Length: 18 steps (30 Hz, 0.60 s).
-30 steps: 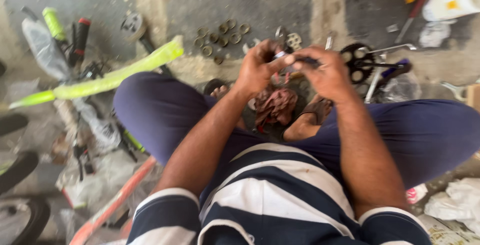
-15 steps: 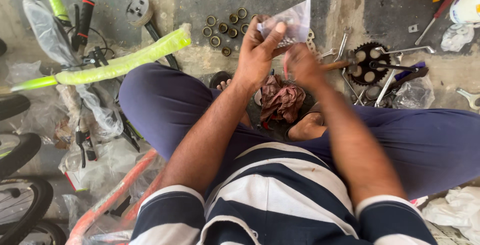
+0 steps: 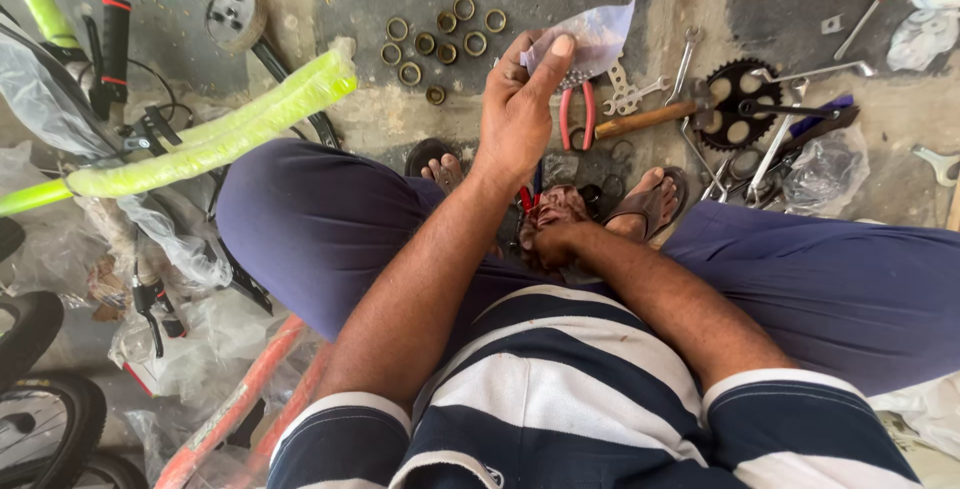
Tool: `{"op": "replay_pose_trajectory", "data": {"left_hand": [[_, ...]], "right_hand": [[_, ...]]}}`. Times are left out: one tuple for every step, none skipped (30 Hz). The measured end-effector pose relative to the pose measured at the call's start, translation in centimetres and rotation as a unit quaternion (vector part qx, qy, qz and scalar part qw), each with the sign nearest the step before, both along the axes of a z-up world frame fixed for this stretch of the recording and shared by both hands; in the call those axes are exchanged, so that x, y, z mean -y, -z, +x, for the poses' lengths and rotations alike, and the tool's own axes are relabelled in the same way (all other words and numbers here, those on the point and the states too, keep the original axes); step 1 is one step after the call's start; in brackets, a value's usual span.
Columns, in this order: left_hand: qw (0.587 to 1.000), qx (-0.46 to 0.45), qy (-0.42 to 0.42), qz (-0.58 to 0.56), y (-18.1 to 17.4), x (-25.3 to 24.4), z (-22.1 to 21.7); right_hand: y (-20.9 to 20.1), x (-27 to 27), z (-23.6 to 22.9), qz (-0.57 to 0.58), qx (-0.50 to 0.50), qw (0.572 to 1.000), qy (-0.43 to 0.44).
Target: The person sits on the floor and assembles bicycle hub bearings by hand. They open a small plastic bag of ball bearings, pick them up individually, and place them into the race of a bearing cup. The person handles multiple bearing cups and a pile of loose bearings scattered on the floor.
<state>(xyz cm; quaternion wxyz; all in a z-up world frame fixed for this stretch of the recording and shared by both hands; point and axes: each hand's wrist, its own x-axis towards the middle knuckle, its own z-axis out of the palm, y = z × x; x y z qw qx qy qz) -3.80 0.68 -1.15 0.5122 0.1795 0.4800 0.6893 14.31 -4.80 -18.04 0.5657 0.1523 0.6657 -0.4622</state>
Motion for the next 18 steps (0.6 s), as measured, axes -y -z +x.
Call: {"op": "replay_pose_trajectory", "data": {"left_hand": [[1.0,0.005,-0.003,0.007,0.1,0.0,0.0],[1.0,0.011,-0.007,0.014,0.2,0.1,-0.1],[1.0,0.013,-0.013,0.001,0.3,0.2,0.0],[1.0,0.015,-0.018,-0.011,0.4,0.3,0.1],[0.999,0.015,-0.026,-0.023,0.6,0.4,0.0],[0.999,0.026,-0.032,-0.018,0.7,0.4,0.1],[0.999,0.037,-0.034,-0.012,0.7,0.4,0.1],[0.998,0.048,-0.037,-0.006,0.8,0.4,0.1],[0.998,0.054,-0.041,-0.003,0.8,0.3,0.0],[0.997,0.059,-0.046,0.001,0.8,0.3,-0.1],[0.997,0.068,-0.045,0.006,0.7,0.2,0.0],[0.998,0.051,-0.045,0.002,0.6,0.3,0.0],[0.998,0.035,-0.042,-0.002,0.5,0.3,0.0],[0.999,0.02,-0.04,-0.004,0.5,0.3,0.1],[0.999,0.032,-0.03,0.004,0.4,0.4,0.2],[0.999,0.044,-0.02,0.012,0.3,0.4,0.3],[0.998,0.057,-0.012,0.018,0.2,0.6,0.4],[0.998,0.055,-0.006,0.019,0.1,0.4,0.6]], "right_hand": [[-0.3,-0.3,-0.4,-0.002,0.007,1.0,0.009],[-0.5,-0.7,-0.7,0.052,-0.004,0.997,0.061],[-0.7,-1.6,-0.9,0.114,-0.018,0.986,0.119],[-0.8,-2.6,-1.0,0.177,-0.036,0.967,0.179],[-0.6,-3.6,-1.2,0.24,-0.075,0.947,0.201],[-0.4,-4.8,-1.2,0.296,-0.114,0.925,0.21],[0.0,-5.6,-0.9,0.352,-0.152,0.897,0.221],[0.5,-5.8,-0.4,0.341,-0.137,0.907,0.204],[1.1,-5.9,0.2,0.334,-0.12,0.916,0.188],[1.8,-5.8,0.8,0.327,-0.104,0.924,0.171],[2.5,-5.3,1.6,0.272,-0.08,0.953,0.105],[3.1,-4.5,2.2,0.213,-0.054,0.975,0.039],[3.7,-3.4,2.5,0.158,-0.101,0.98,0.06],[4.1,-2.7,2.7,0.104,-0.149,0.98,0.082],[4.3,-2.5,2.7,0.137,-0.145,0.977,0.075],[4.4,-2.5,2.2,0.17,-0.14,0.973,0.068],[4.0,-2.8,1.8,0.2,-0.135,0.969,0.059],[3.4,-4.1,1.6,0.222,-0.142,0.957,0.119]]}}
